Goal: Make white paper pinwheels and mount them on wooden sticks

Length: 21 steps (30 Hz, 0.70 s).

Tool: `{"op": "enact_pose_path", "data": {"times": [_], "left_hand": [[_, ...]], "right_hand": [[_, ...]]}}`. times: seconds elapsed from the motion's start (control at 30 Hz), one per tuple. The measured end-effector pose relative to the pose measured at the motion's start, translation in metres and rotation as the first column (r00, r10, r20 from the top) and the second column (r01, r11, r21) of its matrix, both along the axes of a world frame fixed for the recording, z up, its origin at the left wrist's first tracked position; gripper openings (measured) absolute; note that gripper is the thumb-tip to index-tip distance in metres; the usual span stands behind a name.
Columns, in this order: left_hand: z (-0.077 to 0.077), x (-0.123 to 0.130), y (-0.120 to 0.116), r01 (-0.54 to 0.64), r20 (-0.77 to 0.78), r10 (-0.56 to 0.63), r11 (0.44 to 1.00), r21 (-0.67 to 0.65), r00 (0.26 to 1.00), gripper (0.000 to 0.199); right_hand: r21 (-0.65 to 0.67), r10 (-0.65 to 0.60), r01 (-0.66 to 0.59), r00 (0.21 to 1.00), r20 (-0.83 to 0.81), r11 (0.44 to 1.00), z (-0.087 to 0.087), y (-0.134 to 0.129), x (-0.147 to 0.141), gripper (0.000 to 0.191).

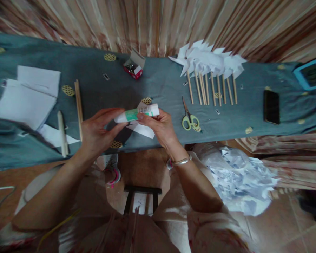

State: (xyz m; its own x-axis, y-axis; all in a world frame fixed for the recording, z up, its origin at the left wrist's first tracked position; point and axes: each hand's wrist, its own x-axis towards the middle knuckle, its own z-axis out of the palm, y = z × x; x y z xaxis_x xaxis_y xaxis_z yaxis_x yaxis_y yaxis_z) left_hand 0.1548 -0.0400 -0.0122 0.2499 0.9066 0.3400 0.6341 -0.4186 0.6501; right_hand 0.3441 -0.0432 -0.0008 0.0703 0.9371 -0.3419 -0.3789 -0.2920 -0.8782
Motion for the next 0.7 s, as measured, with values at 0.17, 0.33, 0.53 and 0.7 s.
{"op": "enact_pose_path", "data": {"times": [0.17,0.33,0.53,0.7], "left_hand": [[-0.001,-0.002,0.000,-0.006,0.003,0.006,1.000,-0.007,1.000,0.028],[0.003,-0.003,0.000,0.018,0.052,-0.018,1.000,-0.002,0.998,0.035],[-0.001,-0.005,0.005,-0.019,0.116,0.027,0.997,-0.072,0.993,0.033],[-0.011,-0.022,0.019,-0.166,0.116,0.181,0.978,-0.126,0.977,0.035]], "right_hand": [[0.020,0.018,-0.019,1.000,0.006,1.000,-0.004,0.000,-0.001,0.036],[0.063,0.046,-0.046,0.999,0.007,0.997,-0.007,0.002,-0.007,0.038],[0.143,0.138,-0.149,0.987,0.088,0.978,-0.002,0.004,-0.012,0.038],[0.267,-0.037,-0.054,0.946,0.322,0.962,-0.005,0.006,0.013,0.040]]}}
